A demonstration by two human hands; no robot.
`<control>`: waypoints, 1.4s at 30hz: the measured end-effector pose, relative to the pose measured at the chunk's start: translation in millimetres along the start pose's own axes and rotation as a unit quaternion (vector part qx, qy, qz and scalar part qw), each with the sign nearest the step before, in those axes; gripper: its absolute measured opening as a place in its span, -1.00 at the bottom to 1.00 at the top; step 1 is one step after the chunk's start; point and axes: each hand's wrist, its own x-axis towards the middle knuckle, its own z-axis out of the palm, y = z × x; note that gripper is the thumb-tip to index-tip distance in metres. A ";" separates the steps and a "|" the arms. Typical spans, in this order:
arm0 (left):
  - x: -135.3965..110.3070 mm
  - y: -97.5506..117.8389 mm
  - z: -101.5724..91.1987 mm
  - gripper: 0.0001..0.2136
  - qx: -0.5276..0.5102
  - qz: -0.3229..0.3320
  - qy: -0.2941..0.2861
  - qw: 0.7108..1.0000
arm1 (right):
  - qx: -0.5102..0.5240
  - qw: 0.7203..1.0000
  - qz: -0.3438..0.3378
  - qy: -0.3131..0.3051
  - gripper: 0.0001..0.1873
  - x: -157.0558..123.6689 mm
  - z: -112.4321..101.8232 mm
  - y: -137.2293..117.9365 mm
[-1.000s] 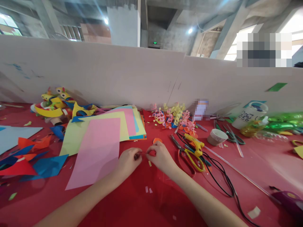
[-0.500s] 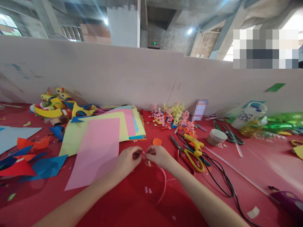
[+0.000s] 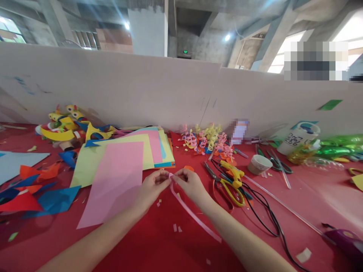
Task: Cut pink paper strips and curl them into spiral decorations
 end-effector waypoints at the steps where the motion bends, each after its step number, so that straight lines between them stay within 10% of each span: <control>1: -1.1 0.2 1.1 -0.83 -0.022 -0.004 0.002 1.000 | -0.005 1.000 -0.005 0.004 -0.83 -0.6 0.4 -0.8; 22: 3.8 11.8 -12.3 -0.85 -0.020 -0.037 -0.008 0.999 | -0.041 0.977 -0.202 -0.060 -0.98 -2.2 -10.3 -5.1; 42: 3.1 10.3 -13.0 -0.84 0.116 0.032 -0.054 0.991 | -0.082 0.987 -0.141 0.011 -0.97 -4.8 -3.2 -4.3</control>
